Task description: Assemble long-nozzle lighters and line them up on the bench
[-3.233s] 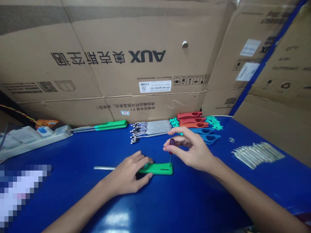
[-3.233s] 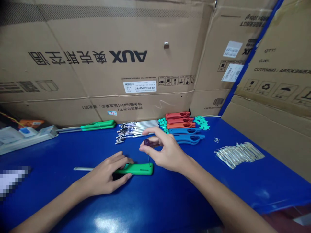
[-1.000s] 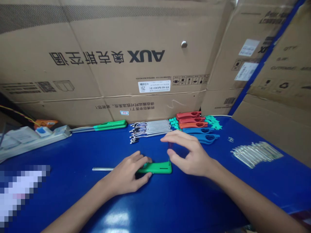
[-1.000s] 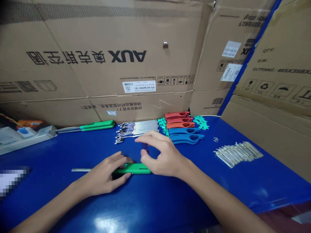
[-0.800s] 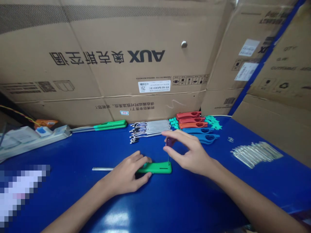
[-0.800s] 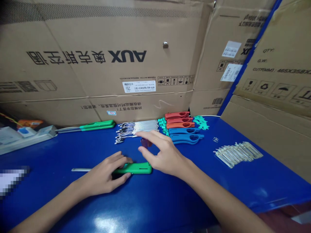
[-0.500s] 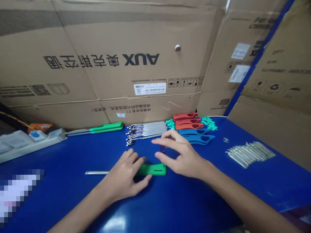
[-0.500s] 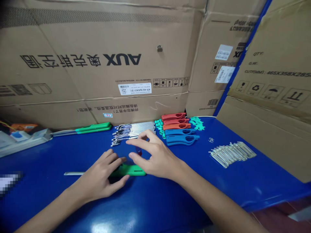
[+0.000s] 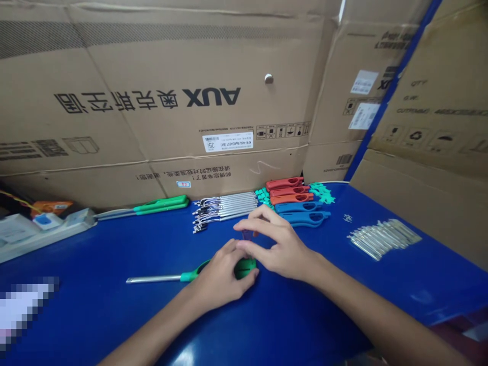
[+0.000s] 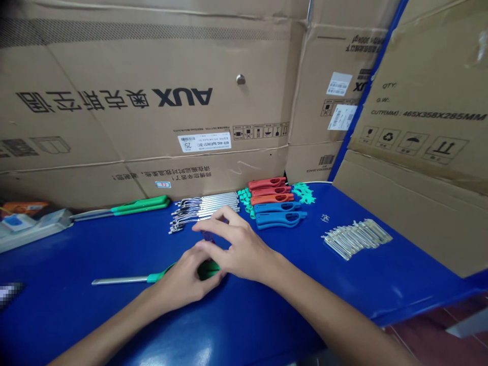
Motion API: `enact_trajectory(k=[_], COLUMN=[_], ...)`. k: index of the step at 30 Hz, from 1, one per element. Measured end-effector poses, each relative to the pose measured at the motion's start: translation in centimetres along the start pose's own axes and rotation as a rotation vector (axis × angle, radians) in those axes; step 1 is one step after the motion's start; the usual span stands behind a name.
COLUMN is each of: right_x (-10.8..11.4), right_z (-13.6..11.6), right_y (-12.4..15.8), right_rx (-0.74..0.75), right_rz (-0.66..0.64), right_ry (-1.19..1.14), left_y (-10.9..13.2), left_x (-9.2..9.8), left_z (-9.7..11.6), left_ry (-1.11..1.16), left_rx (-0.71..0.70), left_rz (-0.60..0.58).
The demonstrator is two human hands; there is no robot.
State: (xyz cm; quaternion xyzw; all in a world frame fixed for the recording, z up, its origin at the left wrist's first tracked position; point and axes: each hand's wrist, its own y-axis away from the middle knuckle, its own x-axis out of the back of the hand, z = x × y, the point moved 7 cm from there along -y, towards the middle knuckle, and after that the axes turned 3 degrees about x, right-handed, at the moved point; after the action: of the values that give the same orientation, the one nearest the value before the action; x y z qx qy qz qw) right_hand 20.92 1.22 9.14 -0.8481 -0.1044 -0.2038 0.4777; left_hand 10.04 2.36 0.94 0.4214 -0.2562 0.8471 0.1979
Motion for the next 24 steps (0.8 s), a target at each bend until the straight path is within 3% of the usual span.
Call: enact_trajectory(k=[7, 14, 20, 24], right_x=[-0.4, -0.9, -0.9, -1.0], right_z=[0.4, 0.6, 1.3, 0.7], right_y=[0.3, 0.3, 0.8, 0.6], right_rx=[-0.038, -0.109, -0.136, -0.118], right_rz=[-0.042, -0.167, -0.03, -0.056], right_ry=[-0.068, 0.105, -0.146, -0.131], left_y=[-0.3, -0.1, 0.0, 0.0], left_x=[0.1, -0.3, -0.3, -0.4], left_z=[0.4, -0.2, -0.1, 0.1], left_ry=[0.022, 0.035, -0.01, -0.035], left_rx=[-0.025, 0.016, -0.013, -0.016], left_rz=[-0.047, -0.037, -0.037, -0.052])
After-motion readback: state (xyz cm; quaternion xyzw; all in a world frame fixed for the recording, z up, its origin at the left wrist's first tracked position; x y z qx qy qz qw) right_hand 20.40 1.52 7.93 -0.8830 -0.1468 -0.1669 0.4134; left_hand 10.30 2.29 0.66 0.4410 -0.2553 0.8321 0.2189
